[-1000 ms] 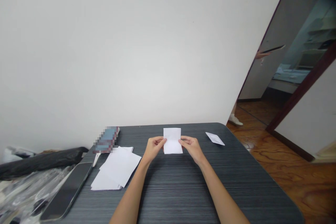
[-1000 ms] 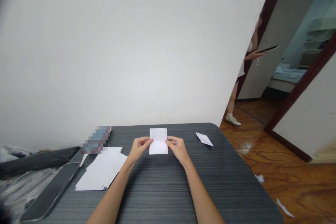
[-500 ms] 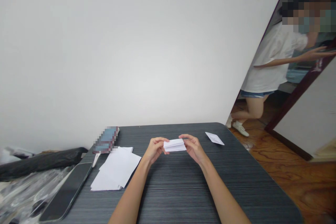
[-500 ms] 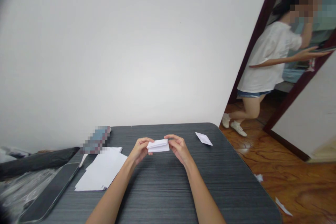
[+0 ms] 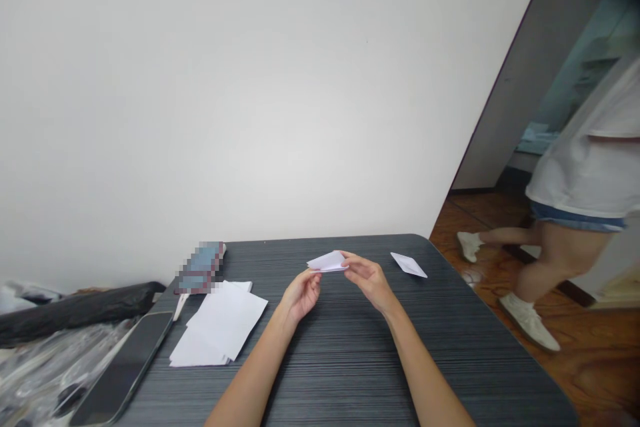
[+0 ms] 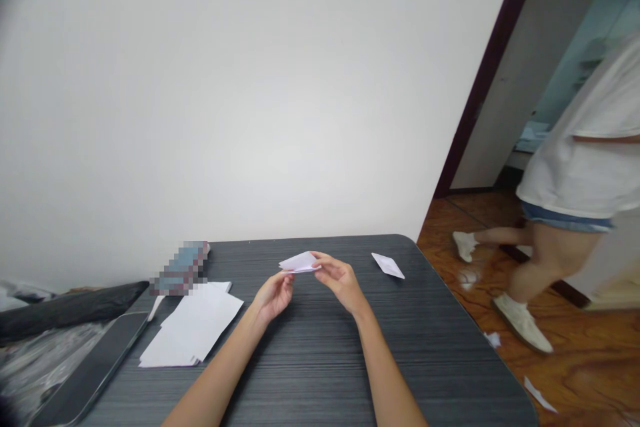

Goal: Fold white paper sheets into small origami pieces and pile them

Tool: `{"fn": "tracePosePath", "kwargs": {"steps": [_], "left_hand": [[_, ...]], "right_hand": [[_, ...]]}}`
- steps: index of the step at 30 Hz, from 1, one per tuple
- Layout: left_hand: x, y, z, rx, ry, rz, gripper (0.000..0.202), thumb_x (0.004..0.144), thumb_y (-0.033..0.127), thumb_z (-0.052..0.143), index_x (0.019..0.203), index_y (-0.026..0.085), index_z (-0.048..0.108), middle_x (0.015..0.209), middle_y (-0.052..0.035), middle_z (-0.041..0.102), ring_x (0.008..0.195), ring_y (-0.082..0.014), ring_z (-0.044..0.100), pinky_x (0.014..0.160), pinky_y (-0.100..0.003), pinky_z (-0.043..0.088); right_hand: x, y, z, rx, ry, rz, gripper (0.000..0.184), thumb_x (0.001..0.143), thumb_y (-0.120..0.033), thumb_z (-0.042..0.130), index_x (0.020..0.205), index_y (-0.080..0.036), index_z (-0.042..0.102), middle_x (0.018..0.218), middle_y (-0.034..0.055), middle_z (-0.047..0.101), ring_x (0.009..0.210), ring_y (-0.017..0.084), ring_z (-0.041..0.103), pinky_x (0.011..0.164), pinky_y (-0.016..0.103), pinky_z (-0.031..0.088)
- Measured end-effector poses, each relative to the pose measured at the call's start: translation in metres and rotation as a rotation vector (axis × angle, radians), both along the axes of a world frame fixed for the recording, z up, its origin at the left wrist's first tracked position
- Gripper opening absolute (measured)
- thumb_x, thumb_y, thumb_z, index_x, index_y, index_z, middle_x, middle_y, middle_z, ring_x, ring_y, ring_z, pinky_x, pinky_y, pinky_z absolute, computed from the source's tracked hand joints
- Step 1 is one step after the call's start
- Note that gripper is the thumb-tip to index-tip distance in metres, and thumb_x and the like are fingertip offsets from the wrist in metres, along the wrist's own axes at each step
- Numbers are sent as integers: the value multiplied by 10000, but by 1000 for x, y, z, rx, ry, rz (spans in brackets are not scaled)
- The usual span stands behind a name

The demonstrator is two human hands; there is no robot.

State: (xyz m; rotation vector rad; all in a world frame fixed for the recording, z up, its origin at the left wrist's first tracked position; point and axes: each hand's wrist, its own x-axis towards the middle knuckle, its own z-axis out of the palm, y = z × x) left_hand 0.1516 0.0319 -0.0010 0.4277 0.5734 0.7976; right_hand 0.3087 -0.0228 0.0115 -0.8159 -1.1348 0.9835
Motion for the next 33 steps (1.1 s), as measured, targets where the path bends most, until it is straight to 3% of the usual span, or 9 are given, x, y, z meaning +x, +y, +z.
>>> {"fn": "tracePosePath", "kwargs": {"steps": [3,6,10,13,17,24,33], "left_hand": [[-1,-6,5,174,85,-132,135,716,41,487,831,78,547,566,-33,612,479,-63,581,476,-110,456],[-5,-8,15,494,307,-280,246,668,106,559,912,87,576,740,-95,649,659,-163,622,613,-244,490],[-11,-6,30,924,537,-56,211,706,166,500,866,117,629,895,-80,636,848,-176,578,796,-281,422],[-10,-9,34,1083,641,20,272,760,260,452,948,134,604,936,-86,619,839,-171,566,750,-280,432],[-6,-18,32,1307,719,61,249,719,287,536,905,140,614,899,-80,611,826,-169,548,726,-267,431],[-4,-19,27,1382,753,152,224,764,284,483,847,139,633,831,-77,625,775,-158,560,708,-264,427],[-3,-18,26,1396,780,159,220,772,273,475,822,143,645,802,-72,636,753,-153,570,696,-255,432]], "right_hand": [[5,3,-7,-45,-49,-95,161,616,-301,638,740,-197,644,888,47,642,845,197,567,807,348,403],[9,4,-8,-66,-96,-169,137,632,-293,624,724,-196,655,777,35,657,755,189,579,753,337,427],[6,1,-5,-12,-249,-115,121,658,-292,599,691,-189,653,771,39,650,745,184,575,721,310,436],[-1,-2,-2,56,-431,-84,147,700,-297,556,701,-186,652,775,40,647,746,175,575,721,301,434],[-7,-5,2,142,-585,-95,180,756,-268,489,723,-182,644,781,41,644,737,158,575,705,280,433],[-9,-10,8,207,-662,-159,174,770,-228,466,712,-180,623,773,40,639,710,147,574,685,261,434],[-11,-10,8,213,-674,-200,180,766,-222,460,697,-174,620,727,40,637,686,153,579,664,256,436]]}}
